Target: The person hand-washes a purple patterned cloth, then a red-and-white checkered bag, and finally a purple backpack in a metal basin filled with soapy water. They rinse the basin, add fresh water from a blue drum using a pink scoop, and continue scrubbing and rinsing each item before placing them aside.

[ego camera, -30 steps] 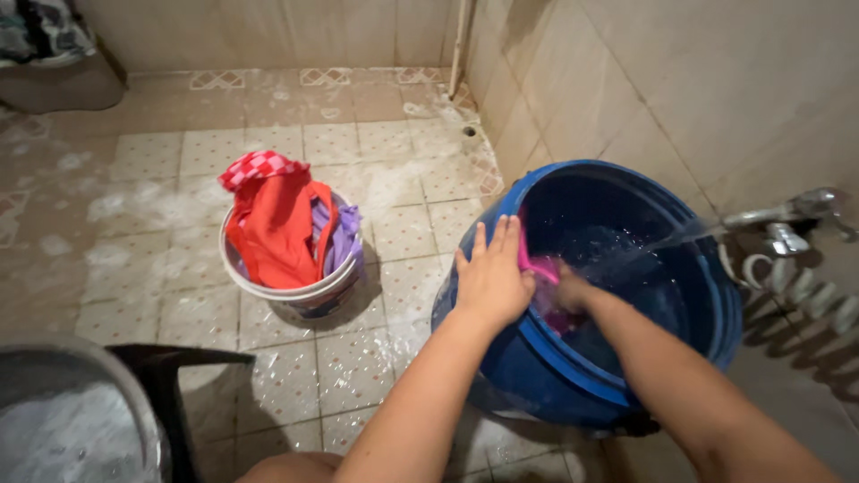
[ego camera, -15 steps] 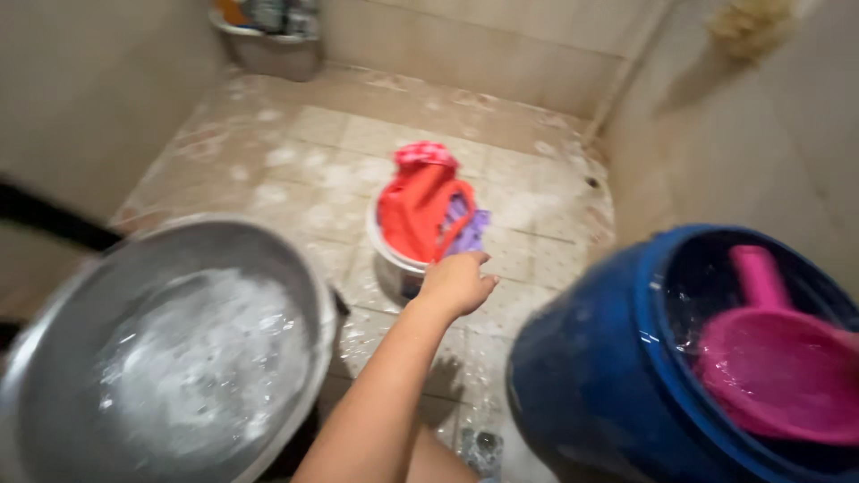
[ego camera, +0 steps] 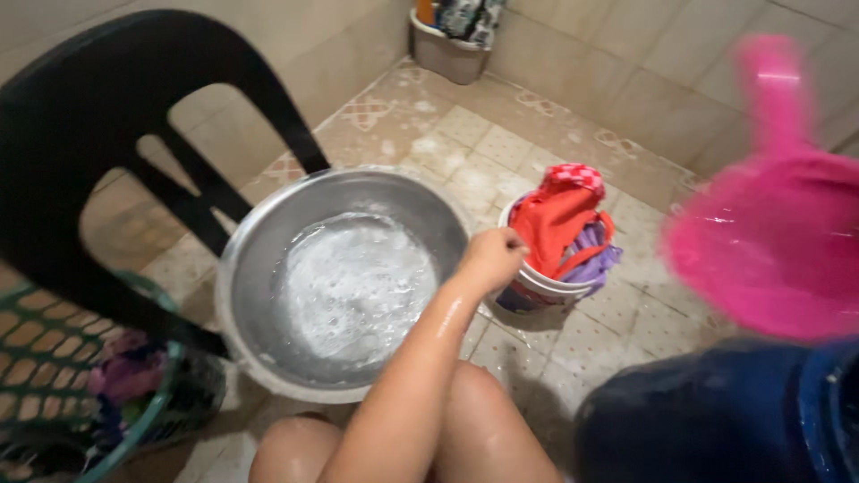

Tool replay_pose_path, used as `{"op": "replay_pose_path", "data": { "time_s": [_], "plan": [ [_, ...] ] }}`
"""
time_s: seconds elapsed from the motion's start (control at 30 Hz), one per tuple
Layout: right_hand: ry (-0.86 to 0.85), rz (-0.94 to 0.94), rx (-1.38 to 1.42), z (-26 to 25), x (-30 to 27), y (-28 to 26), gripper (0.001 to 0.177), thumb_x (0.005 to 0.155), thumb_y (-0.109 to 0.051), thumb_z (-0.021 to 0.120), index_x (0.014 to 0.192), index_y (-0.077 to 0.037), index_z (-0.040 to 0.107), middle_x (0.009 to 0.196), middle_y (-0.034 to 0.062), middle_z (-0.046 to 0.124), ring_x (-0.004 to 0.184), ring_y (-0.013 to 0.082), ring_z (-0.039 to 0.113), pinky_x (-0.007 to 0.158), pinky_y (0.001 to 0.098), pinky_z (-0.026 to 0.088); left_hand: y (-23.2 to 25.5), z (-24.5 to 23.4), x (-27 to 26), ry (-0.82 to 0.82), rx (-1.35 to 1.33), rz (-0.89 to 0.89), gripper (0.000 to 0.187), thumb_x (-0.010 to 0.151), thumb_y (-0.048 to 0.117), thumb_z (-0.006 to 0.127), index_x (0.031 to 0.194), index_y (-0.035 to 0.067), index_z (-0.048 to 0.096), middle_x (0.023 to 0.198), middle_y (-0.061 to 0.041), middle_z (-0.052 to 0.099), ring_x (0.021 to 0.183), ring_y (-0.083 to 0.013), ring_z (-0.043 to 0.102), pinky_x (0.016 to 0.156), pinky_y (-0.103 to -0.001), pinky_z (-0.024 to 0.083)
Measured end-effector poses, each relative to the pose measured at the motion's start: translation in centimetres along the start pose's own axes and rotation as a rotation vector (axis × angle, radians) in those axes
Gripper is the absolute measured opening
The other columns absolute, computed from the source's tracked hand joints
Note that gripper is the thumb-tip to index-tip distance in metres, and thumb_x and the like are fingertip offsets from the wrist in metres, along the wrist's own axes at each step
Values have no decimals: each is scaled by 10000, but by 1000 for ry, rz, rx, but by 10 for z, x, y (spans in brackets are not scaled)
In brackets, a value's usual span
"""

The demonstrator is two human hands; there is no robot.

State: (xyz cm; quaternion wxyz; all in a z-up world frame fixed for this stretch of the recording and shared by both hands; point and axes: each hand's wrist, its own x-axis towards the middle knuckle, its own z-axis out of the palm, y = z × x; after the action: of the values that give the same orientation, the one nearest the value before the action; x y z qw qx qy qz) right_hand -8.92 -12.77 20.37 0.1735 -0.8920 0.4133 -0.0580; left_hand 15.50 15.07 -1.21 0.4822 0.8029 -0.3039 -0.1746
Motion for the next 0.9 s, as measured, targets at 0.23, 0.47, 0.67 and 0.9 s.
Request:
{"op": "replay_pose_path", "data": {
  "time_s": [0.23,0.47,0.67,0.9],
  "plan": [
    [-285,-323,68,112,21,-231,569,829,48,575,1347,-157,694,929,121,762,729,202,704,635,380,576,-176,-64,57,-76,666,-47,329,946,345,548,1067,139,775,1177,-135,721,1083,-339,680,894,-424,551],
    [228,-1056,-60,205,-32,-309,817,736,54,627,1435,-369,613,1479,295,466,950,408,737,793,428,601,-161,-126,-1,-82,569,-528,357,837,209,611,1163,149,742,1263,-132,699,1198,-316,664,982,-398,542],
    [23,-891,-336,197,-50,-296,834,884,-2,558,1535,-489,373,1665,300,206,916,377,727,784,443,586,-178,-100,10,-312,697,-313,363,874,269,604,1157,102,758,1282,-183,676,1198,-367,649,1017,-436,508],
    [505,-207,141,88,39,-64,256,1028,-230,587,1237,-122,689,1159,241,672,971,405,684,809,523,545,-191,-139,-28,-19,510,-543,531,852,368,707,1336,157,653,1411,-155,606,1317,-346,562,1116,-528,429]
  ]
}}
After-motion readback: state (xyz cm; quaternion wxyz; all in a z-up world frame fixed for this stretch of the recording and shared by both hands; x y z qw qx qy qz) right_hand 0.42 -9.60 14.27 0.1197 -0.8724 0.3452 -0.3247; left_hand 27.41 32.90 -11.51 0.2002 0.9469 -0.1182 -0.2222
